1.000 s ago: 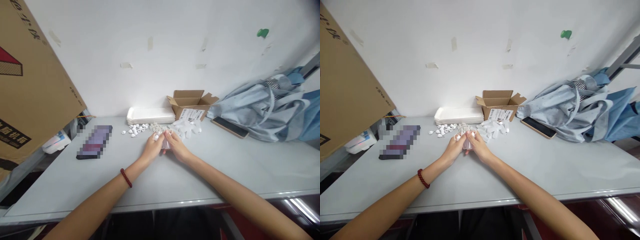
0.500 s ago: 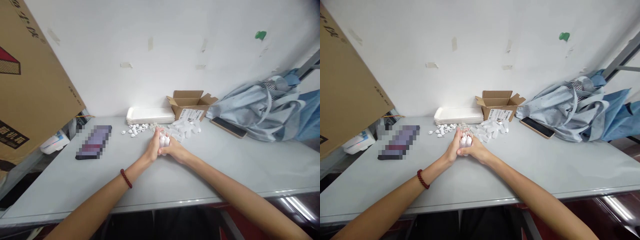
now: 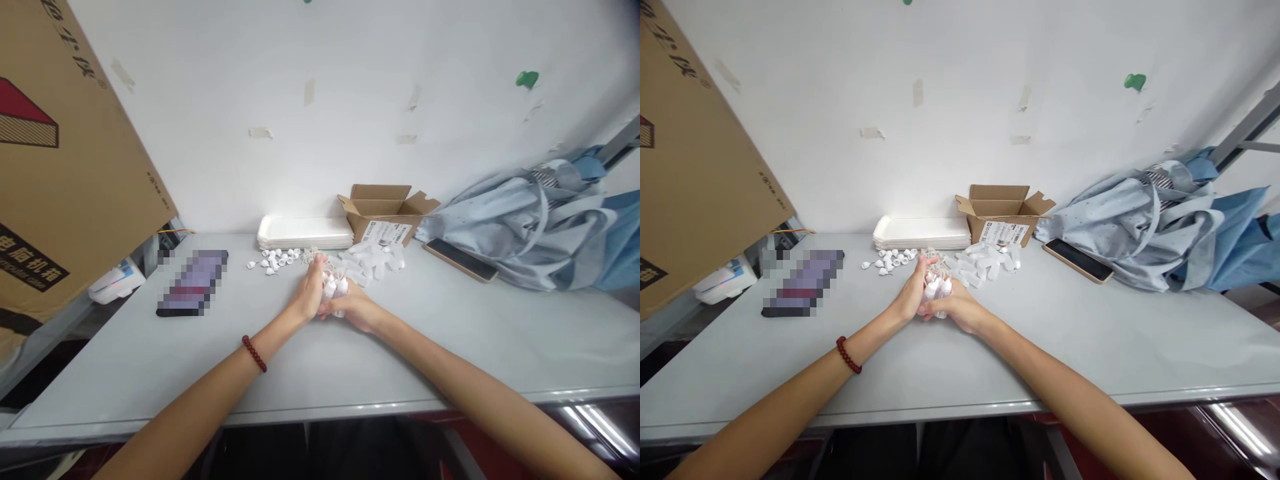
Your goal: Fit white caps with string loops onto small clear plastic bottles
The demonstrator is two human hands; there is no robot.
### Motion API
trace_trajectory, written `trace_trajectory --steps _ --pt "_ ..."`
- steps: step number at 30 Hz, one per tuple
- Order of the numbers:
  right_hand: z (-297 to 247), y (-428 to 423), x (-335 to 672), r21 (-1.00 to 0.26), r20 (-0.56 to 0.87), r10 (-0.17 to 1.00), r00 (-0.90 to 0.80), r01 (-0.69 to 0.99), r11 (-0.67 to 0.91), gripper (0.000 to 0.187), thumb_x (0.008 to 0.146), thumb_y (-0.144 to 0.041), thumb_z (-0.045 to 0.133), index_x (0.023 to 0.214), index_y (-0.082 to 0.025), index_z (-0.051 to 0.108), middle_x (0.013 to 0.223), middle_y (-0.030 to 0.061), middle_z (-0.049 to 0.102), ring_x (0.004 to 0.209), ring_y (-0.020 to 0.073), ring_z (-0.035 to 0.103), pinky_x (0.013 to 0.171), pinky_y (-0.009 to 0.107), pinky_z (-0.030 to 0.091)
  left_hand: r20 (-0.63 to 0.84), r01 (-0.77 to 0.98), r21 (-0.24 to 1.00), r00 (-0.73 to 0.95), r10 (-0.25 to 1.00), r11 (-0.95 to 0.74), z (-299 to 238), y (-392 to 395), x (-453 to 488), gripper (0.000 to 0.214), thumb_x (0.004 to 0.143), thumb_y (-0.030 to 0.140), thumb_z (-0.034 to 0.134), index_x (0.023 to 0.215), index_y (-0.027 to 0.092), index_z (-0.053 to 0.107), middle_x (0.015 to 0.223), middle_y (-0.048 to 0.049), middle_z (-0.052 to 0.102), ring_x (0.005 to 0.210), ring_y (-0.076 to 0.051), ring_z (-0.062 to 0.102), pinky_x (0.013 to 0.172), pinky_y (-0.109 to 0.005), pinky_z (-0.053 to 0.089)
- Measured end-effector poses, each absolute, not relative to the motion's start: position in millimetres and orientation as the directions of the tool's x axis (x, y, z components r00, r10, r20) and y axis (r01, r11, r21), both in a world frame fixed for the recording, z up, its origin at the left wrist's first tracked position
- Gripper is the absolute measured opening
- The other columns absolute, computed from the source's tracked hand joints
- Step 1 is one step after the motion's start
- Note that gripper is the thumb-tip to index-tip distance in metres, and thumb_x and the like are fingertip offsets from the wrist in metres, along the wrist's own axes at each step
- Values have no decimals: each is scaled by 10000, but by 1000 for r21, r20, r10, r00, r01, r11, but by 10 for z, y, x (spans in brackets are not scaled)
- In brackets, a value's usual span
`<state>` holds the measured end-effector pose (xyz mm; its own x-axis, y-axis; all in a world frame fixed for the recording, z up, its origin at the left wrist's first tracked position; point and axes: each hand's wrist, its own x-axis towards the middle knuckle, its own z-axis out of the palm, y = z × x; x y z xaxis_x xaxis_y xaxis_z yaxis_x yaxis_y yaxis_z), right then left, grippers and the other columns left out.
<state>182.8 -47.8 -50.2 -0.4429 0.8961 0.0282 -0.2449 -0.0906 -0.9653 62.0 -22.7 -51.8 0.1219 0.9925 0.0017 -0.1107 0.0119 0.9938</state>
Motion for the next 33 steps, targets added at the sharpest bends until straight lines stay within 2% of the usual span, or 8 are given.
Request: trace_trajectory --steps 3,7,9,11,14,16,21,33 --pt "-511 -474 1839 -965 1 905 -425 -239 -111 292 557 -185 742 821 -166 616 700 1 614 642 165 573 578 272 497 24 10 1000 93 995 -25 -501 -242 616 581 817 666 386 1091 214 627 829 -56 667 812 -221 614 723 -292 422" --pt "-470 -471 1837 -976 3 930 -367 -205 -77 201 558 -200 705 728 -167 603 662 -5 604 612 156 552 509 237 452 116 176 977 31 993 -119 -416 -207 553 333 819 471 533 1006 207 613 754 -29 638 741 -203 586 697 -288 406" --pt "-440 -462 1832 -984 5 941 -337 -171 -56 195 544 -191 705 694 -167 583 638 -10 593 577 146 535 493 234 438 193 215 958 11 981 -191 -340 -158 479 302 771 367 609 1026 205 590 800 -30 646 756 -192 586 700 -280 407" --pt "-410 -446 1837 -992 16 954 -299 -123 -22 200 533 -176 711 658 -168 554 605 -18 569 537 132 504 482 235 427 299 253 925 -24 954 -283 -247 -109 389 224 756 336 615 935 201 607 808 -32 642 764 -181 576 701 -270 403" --pt "-373 -417 1865 -997 49 973 -224 -63 36 243 527 -162 717 664 -179 517 591 -38 533 515 121 471 457 229 404 370 250 885 133 920 -392 -113 -82 277 232 798 384 551 687 188 605 677 -22 602 680 -157 537 669 -257 399" --pt "-362 -400 1887 -998 49 982 -182 -43 42 287 518 -165 725 698 -188 502 600 -53 514 513 115 458 445 222 388 368 209 879 275 888 -429 -58 -103 247 233 772 382 582 658 182 621 661 -23 602 656 -151 524 634 -249 397" --pt "-361 -384 1908 -999 40 988 -149 -7 40 325 503 -172 736 717 -188 492 616 -64 494 522 104 447 440 209 358 372 194 873 326 869 -447 -77 -147 278 160 733 321 604 697 179 668 682 -25 625 657 -152 523 609 -246 399" --pt "-302 -412 1931 -997 -18 978 -206 -70 -33 328 532 -199 767 773 -165 549 620 -10 602 544 158 548 477 246 422 266 86 958 101 959 -275 -207 -63 330 174 701 299 618 583 171 603 460 45 453 460 -86 379 482 -226 290"
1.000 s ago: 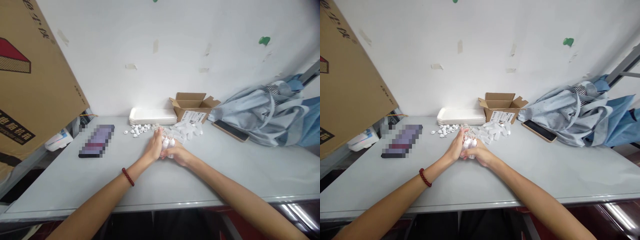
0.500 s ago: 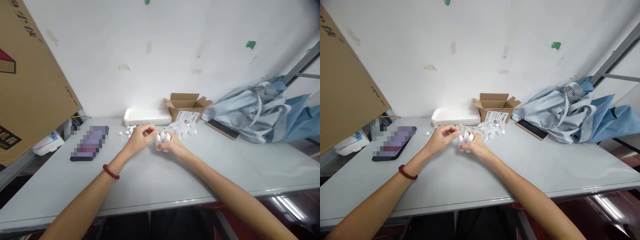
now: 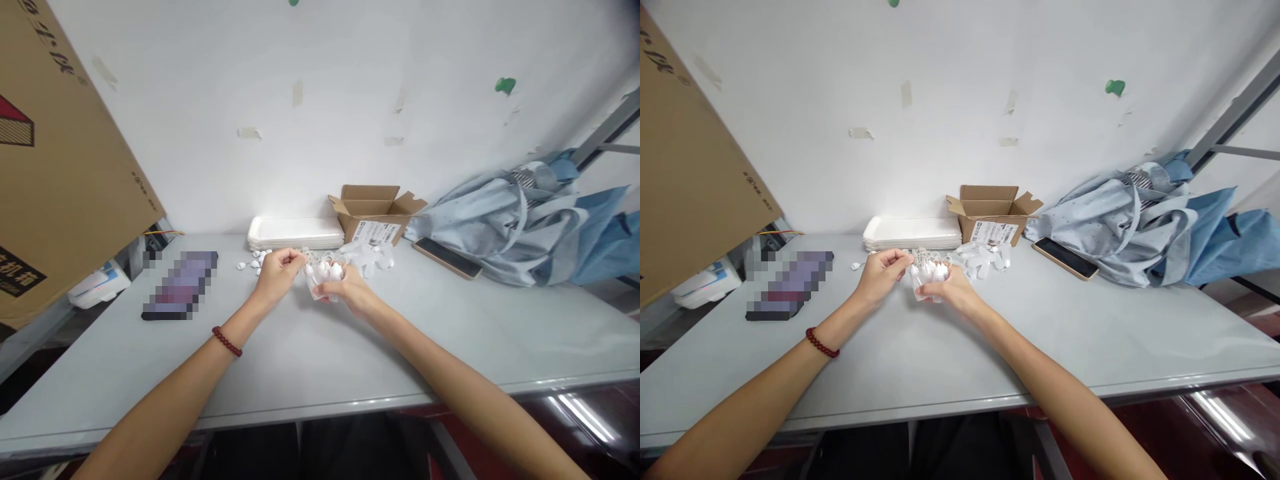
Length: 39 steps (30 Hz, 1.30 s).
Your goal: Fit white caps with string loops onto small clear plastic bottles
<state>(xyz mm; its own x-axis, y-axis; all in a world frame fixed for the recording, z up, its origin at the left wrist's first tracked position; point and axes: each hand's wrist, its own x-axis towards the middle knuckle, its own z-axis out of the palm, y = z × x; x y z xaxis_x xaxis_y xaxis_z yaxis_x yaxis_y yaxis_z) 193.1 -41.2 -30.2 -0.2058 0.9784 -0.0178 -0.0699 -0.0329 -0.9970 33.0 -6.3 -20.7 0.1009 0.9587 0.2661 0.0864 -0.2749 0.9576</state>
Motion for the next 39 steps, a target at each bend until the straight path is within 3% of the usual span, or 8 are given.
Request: trace_trajectory --steps 6,11,17,24,28,39 --pt "-296 -419 1935 -999 -28 983 -183 -17 -32 333 522 -201 762 765 -175 537 616 -21 592 546 156 554 472 237 417 237 47 970 74 969 -240 -296 -34 353 164 697 301 620 602 169 600 440 52 434 442 -84 379 469 -229 278" --pt "-340 -479 1889 -993 5 977 -211 113 29 390 517 -205 773 801 -187 506 595 -64 534 504 117 474 437 212 363 220 -18 975 -16 975 -220 -302 35 293 196 687 282 627 562 164 535 448 59 420 438 -70 358 469 -221 284" --pt "-389 -467 1878 -959 120 980 -159 236 156 348 541 -204 732 802 -187 502 626 -64 503 536 113 443 474 216 343 232 31 971 141 962 -239 -173 -4 261 170 692 283 630 593 149 595 535 29 504 525 -87 435 537 -228 358" --pt "-449 -361 1985 -819 338 937 -90 463 340 247 587 -247 658 755 -199 484 658 -49 507 593 144 466 524 240 336 358 255 850 363 860 -462 -97 -126 283 173 762 311 597 693 164 656 721 -10 651 712 -142 557 666 -254 405" --pt "-462 -368 1987 -781 329 939 -105 529 333 244 587 -247 633 757 -202 465 643 -52 498 573 135 453 509 237 313 347 356 796 392 852 -488 -147 -117 307 164 779 297 574 724 169 659 764 -15 677 734 -152 575 650 -254 404" --pt "-466 -352 1995 -700 280 955 -99 659 274 286 585 -224 642 820 -203 480 643 -35 527 590 160 478 521 240 310 353 481 721 363 862 -498 -292 -106 352 319 827 308 488 547 168 428 541 36 455 553 -101 396 557 -246 314"
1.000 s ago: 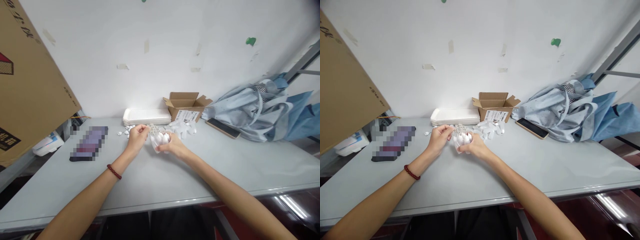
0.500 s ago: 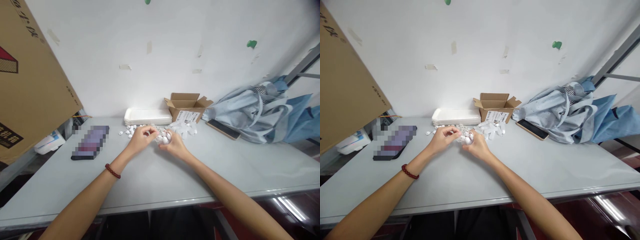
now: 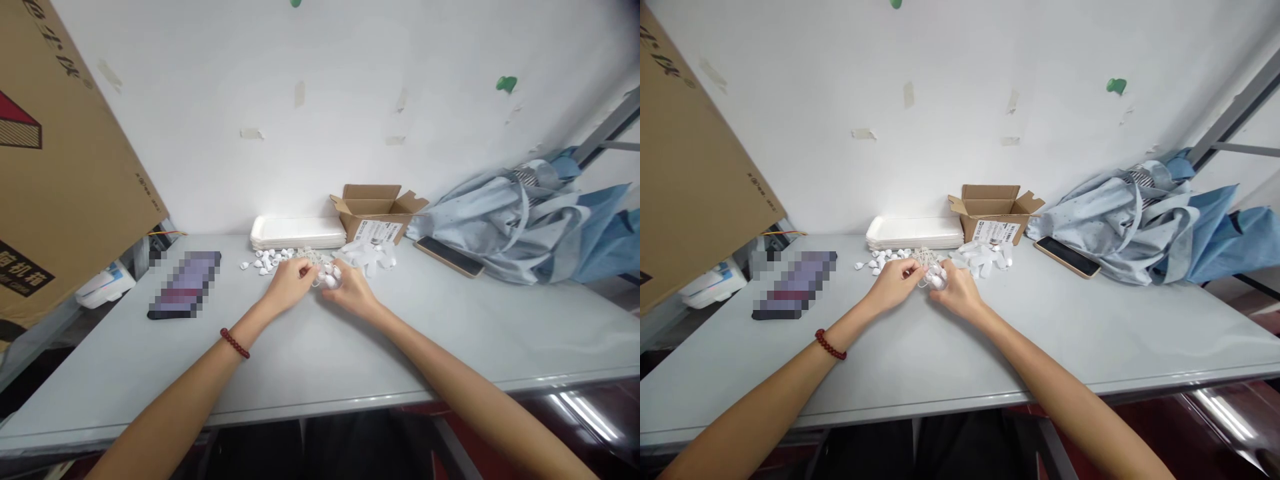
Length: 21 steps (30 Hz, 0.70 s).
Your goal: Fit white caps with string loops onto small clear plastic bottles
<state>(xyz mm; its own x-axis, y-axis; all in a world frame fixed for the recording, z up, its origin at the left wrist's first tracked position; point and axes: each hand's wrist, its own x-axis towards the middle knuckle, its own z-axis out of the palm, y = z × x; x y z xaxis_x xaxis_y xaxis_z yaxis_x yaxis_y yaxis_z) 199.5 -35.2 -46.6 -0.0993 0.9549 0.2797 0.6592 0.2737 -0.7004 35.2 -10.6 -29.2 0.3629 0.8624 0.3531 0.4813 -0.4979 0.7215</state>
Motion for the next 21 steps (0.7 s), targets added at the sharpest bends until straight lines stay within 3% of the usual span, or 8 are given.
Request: trace_trajectory --steps 21 --pt "-489 -348 1984 -690 248 961 -125 673 265 343 613 -188 664 910 -190 493 676 -28 552 595 161 486 540 237 305 366 528 716 272 890 -456 -293 -44 335 296 804 319 491 559 160 541 594 2 587 608 -130 502 597 -261 353"
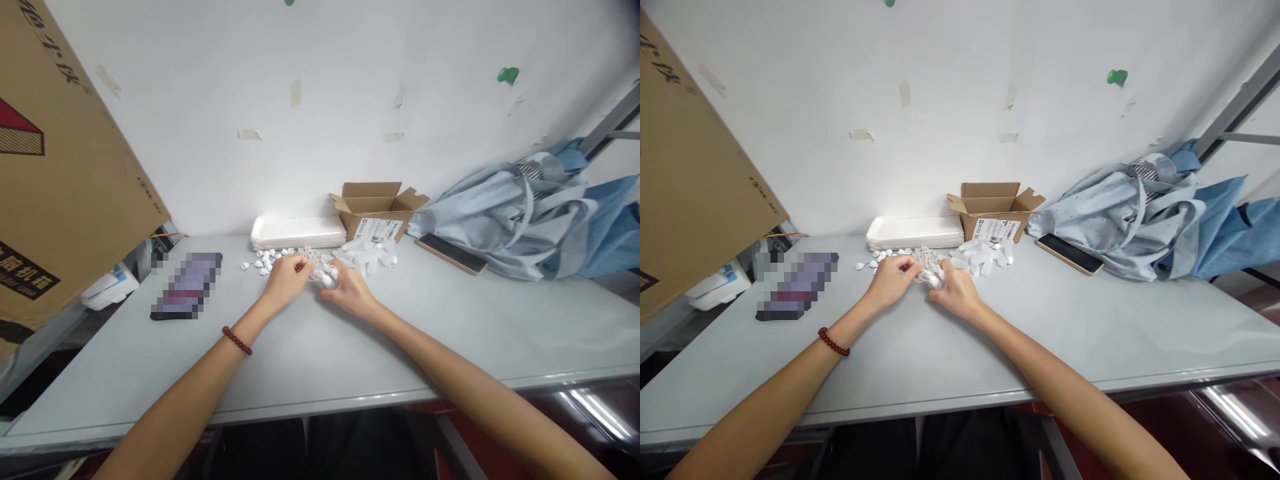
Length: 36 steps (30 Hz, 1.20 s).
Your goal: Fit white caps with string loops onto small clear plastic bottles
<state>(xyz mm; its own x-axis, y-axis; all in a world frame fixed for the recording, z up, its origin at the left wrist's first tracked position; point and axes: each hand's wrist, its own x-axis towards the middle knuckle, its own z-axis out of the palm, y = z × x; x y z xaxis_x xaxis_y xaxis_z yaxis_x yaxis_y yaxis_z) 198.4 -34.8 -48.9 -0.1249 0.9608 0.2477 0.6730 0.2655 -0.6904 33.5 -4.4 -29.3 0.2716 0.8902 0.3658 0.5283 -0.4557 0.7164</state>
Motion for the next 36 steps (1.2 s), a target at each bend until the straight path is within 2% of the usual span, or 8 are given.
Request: trace_trajectory --steps 7,14,16,19,21,26,31,36 --pt "-481 -347 1994 -694 244 958 -149 664 280 359 618 -186 649 942 -185 494 671 -29 547 606 169 490 541 237 309 377 518 722 260 889 -458 -269 -23 323 287 791 335 507 568 162 557 586 4 579 615 -131 505 616 -257 367" --pt "-506 -346 2012 -688 257 955 -151 665 290 347 629 -193 646 941 -186 492 707 -12 560 648 179 507 573 246 327 366 393 861 -34 930 -324 -140 134 83 275 762 371 560 594 154 583 579 0 579 546 -109 478 548 -237 367" --pt "-510 -349 2011 -688 259 954 -150 665 291 343 629 -189 647 934 -186 490 713 -10 564 649 179 509 575 246 330 343 384 862 41 939 -332 -140 127 76 281 763 386 565 614 151 599 594 -4 591 559 -111 485 547 -235 367" --pt "-513 -355 2004 -691 262 954 -146 662 290 342 629 -192 652 928 -186 488 703 -16 563 627 173 506 561 242 325 266 420 816 337 903 -397 -188 47 171 273 768 375 560 620 151 611 618 -4 610 596 -121 504 579 -242 377" --pt "-510 -360 1997 -687 263 954 -145 666 290 344 631 -199 651 933 -187 487 692 -22 557 612 169 501 553 240 321 227 452 784 428 875 -425 -220 -11 249 287 777 357 543 582 152 590 586 3 593 580 -120 492 582 -248 373" --pt "-494 -362 1978 -665 266 952 -155 685 297 339 628 -196 637 930 -188 485 699 -18 549 625 173 503 552 239 318 240 462 782 397 886 -419 -219 -31 283 299 772 334 532 540 151 582 548 6 572 544 -115 469 566 -254 360" --pt "-501 -354 1986 -659 258 953 -159 692 293 346 632 -202 632 946 -195 486 711 -15 553 650 184 510 564 243 327 275 390 854 223 935 -344 -172 55 179 291 759 343 546 543 150 575 573 -14 588 576 -125 506 585 -252 389" --pt "-502 -364 1997 -669 267 950 -161 678 303 340 638 -197 639 937 -193 477 744 -3 568 674 193 526 590 253 345 270 313 876 310 912 -366 -127 19 177 220 751 353 581 701 145 633 683 -19 608 624 -119 514 578 -233 391"
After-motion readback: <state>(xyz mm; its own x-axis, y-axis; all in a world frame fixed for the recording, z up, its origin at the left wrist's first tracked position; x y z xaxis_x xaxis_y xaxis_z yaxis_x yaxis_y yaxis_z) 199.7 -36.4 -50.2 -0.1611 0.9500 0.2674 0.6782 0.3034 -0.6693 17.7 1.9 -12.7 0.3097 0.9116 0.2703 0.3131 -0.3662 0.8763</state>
